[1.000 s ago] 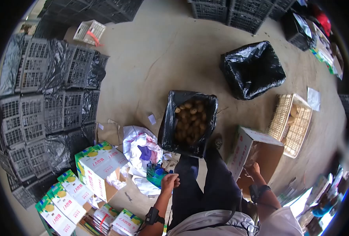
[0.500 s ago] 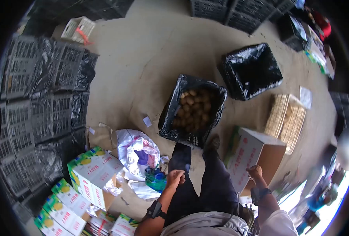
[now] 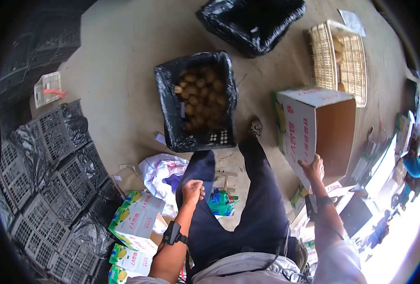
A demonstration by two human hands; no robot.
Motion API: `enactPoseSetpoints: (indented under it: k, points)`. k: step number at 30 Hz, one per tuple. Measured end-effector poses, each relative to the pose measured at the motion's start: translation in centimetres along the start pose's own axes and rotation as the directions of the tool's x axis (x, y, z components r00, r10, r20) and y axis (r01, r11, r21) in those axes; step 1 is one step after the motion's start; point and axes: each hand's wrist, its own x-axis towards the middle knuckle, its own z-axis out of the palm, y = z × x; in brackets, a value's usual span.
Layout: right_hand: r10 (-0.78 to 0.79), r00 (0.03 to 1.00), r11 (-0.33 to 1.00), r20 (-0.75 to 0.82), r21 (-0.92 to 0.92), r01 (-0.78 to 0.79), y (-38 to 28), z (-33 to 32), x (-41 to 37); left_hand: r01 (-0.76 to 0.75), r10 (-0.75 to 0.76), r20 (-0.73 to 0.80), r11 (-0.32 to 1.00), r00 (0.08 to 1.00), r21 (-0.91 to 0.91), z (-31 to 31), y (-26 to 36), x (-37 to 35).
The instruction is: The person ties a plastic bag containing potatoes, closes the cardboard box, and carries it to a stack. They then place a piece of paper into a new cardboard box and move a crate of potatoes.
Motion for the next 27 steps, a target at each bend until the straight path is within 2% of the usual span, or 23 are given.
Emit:
enactPoseSetpoints:
  k: [1,2,4,5,6,7,8,9,10,11,14,16,17,18,19,21,22,25,26,27]
  points:
    - [-0.013,0.998,1.0,-0.069,0.011,0.013,1.4,2.1,0.9,-0.007,0.007,0.019,1.0,1.0,0.014,0.7,-0.2,0.9]
    - [-0.025,0.99,0.999,-0.138,0.022,0.028,2.8,4.0,1.8,-0.035,0.029,0.055,0.994,0.998,0.101,1.6,-0.6,1.8]
    - [-0.124,0.986,0.978,-0.112,0.154,0.141,4.5,5.8,3.1,-0.117,0.08,0.152,0.959,0.985,0.257,3.2,-2.7,4.4]
    - [-0.175,0.979,0.957,-0.108,0.214,0.195,5.4,6.7,3.8,-0.166,0.098,0.187,0.905,0.977,0.391,4.0,-4.3,5.9]
    - [-0.178,0.98,0.915,-0.093,0.35,0.199,6.8,8.6,4.6,-0.217,0.123,0.206,0.817,0.971,0.534,4.8,-5.9,6.8]
    - [-0.165,0.976,0.915,-0.144,0.346,0.206,6.1,9.1,4.6,-0.273,0.153,0.235,0.702,0.96,0.658,5.6,-6.8,7.9]
    - [-0.156,0.969,0.917,-0.191,0.338,0.214,5.5,9.6,4.2,-0.254,0.097,0.248,0.616,0.964,0.746,6.3,-8.2,8.8]
    - [-0.157,0.962,0.921,-0.223,0.318,0.224,3.8,9.2,3.3,-0.172,-0.05,0.25,0.595,0.967,0.785,7.0,-8.9,9.2]
    - [-0.056,0.989,0.955,-0.14,0.282,0.094,1.2,8.1,2.2,-0.185,-0.079,0.272,0.551,0.959,0.813,7.3,-11.1,10.2]
    - [-0.049,0.981,0.963,-0.187,0.253,0.096,0.6,8.3,1.8,-0.202,-0.107,0.293,0.507,0.95,0.838,7.4,-13.4,11.0]
    - [-0.02,0.959,0.968,-0.283,0.234,0.089,0.1,9.9,1.7,-0.336,-0.104,0.37,0.248,0.923,0.909,7.3,-17.9,12.1]
    - [0.022,0.949,0.972,-0.315,0.228,0.053,0.5,10.5,2.4,-0.36,-0.143,0.39,0.198,0.91,0.912,7.1,-19.8,13.5]
    - [0.064,0.959,0.968,-0.276,0.252,0.007,0.0,10.1,2.4,-0.371,-0.162,0.399,0.178,0.903,0.911,6.9,-20.7,14.0]
    - [0.016,0.956,0.973,-0.294,0.223,0.052,1.1,10.6,2.7,-0.404,-0.101,0.425,0.177,0.9,0.897,6.6,-22.4,14.4]
    - [-0.033,0.95,0.975,-0.312,0.197,0.099,2.7,10.9,3.0,-0.413,-0.111,0.432,0.156,0.895,0.897,6.7,-23.1,14.9]
    - [-0.052,0.94,0.992,-0.338,0.093,0.088,4.8,11.3,3.2,-0.433,-0.132,0.444,0.108,0.886,0.895,7.0,-24.7,15.7]
    - [-0.058,0.935,0.996,-0.35,0.042,0.078,5.4,11.5,3.3,-0.454,-0.053,0.46,0.096,0.886,0.886,7.2,-25.6,16.0]
    - [0.037,0.926,0.976,-0.376,0.213,0.047,2.0,11.7,3.1,-0.466,-0.183,0.466,0.048,0.866,0.884,7.5,-26.3,16.7]
    - [-0.011,0.938,0.956,-0.345,0.271,0.111,0.0,11.4,2.6,-0.472,-0.162,0.472,0.038,0.867,0.881,7.4,-26.7,16.9]
    - [-0.061,0.946,0.927,-0.318,0.332,0.172,-2.3,10.9,1.9,-0.48,-0.148,0.49,0.099,0.859,0.872,7.4,-26.6,17.1]
